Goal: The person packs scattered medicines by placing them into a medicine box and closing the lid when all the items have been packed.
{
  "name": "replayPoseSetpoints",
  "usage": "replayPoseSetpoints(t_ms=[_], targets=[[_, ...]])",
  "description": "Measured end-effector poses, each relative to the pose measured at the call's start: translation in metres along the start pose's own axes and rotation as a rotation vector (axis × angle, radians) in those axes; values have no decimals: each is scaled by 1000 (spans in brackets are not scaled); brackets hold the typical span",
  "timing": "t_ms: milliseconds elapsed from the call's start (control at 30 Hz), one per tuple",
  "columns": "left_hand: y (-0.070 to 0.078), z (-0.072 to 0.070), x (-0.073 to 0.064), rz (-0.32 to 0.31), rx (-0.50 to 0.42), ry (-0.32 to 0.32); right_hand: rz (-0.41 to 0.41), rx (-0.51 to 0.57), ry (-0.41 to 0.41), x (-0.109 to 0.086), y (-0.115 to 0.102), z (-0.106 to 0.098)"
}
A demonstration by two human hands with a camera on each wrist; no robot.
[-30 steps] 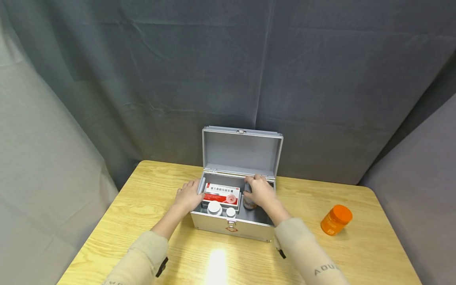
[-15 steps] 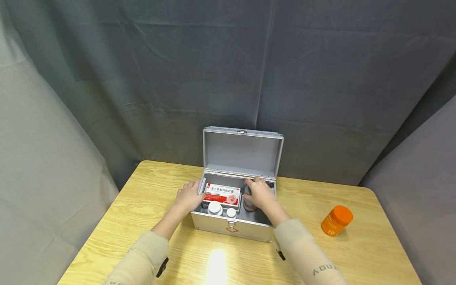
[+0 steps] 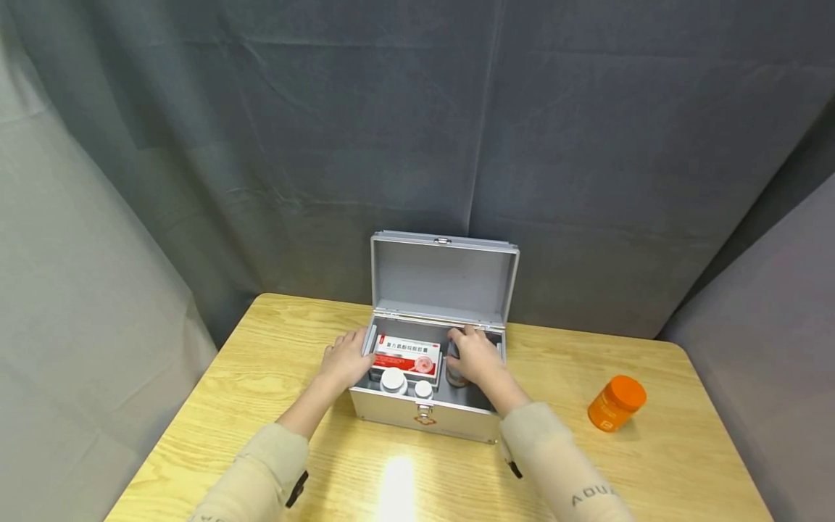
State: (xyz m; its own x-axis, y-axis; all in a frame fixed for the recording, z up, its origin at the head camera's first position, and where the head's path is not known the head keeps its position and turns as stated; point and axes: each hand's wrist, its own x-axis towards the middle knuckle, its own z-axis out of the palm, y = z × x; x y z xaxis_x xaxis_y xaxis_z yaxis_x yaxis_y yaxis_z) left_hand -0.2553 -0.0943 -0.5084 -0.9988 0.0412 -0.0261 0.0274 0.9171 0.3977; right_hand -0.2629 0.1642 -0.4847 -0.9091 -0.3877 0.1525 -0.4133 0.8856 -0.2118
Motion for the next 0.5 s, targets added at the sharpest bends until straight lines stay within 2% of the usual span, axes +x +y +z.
replayPoseSetpoints(t_ms=[500], targets=[[0, 0, 0, -4, 7, -4, -39, -62, 42, -8, -6, -5]])
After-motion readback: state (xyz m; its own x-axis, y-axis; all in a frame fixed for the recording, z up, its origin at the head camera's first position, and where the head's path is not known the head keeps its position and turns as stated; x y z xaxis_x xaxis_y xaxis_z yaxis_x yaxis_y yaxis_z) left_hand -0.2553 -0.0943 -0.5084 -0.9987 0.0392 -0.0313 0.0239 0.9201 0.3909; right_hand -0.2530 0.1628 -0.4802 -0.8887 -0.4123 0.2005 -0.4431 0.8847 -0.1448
